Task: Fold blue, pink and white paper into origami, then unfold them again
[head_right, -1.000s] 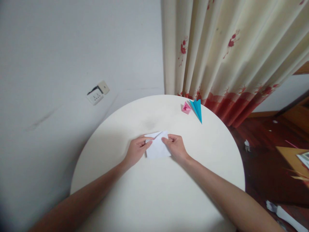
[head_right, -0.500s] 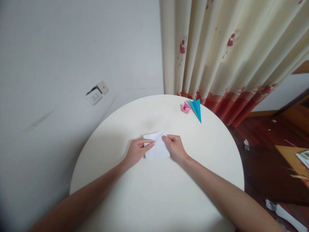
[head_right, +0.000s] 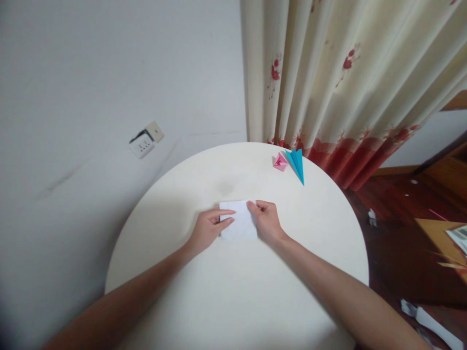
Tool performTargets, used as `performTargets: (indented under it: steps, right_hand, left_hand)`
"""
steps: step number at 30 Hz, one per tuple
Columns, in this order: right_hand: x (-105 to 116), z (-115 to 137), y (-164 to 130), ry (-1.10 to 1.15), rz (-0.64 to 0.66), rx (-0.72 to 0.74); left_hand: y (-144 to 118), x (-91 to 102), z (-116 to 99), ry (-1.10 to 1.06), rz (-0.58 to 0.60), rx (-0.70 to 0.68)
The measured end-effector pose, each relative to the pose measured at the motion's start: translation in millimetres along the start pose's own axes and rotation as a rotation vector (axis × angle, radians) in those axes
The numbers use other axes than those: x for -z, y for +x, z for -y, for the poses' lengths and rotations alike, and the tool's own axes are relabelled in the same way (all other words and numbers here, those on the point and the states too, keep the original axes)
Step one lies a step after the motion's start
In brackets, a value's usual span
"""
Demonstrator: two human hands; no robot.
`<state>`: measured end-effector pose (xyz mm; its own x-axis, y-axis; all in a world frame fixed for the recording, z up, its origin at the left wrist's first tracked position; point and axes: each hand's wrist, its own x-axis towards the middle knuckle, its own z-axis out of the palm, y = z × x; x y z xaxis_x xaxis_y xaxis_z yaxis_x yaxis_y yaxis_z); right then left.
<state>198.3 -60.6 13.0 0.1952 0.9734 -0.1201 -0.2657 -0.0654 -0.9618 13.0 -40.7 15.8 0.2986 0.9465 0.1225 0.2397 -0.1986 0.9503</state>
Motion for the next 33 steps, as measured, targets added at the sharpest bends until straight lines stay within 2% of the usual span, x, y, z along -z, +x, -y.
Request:
performTargets:
  steps: [5, 9, 14, 18, 24, 30, 33]
  right_hand:
    - [1.0, 7.1, 0.7, -0.059, -0.02, 0.073]
    - [0.7, 2.1, 0.8, -0.05, 0.013, 0.062]
    - [-1.6, -10.7, -2.8, -0.001, 0.139, -0.026]
    - [-2.6, -15.5, -6.1, -0.029, 0.191, -0.085]
    - [-4.0, -16.4, -5.3, 0.018, 0.165, -0.108]
    - [3.6, -12.2, 5.4, 0.019, 0.059, 0.011]
    - [7.1, -10.7, 8.4, -0.026, 0.045, 0.013]
  left_hand:
    - [1.4, -0.1, 1.8, -0.184, 0.004, 0.048]
    - [1.9, 0.8, 0.4, -0.295, 0.029, 0.107]
    - [1.1, 1.0, -4.3, -0.255, 0.037, 0.189]
    - [1.3, -0.2, -4.0, -0.203, 0.054, 0.159]
    - [1.3, 0.3, -6.0, -0.196, 0.054, 0.162]
    - [1.1, 1.7, -8.9, -0.209, 0.044, 0.184]
    - [1.4, 1.9, -7.5, -0.216, 0.041, 0.18]
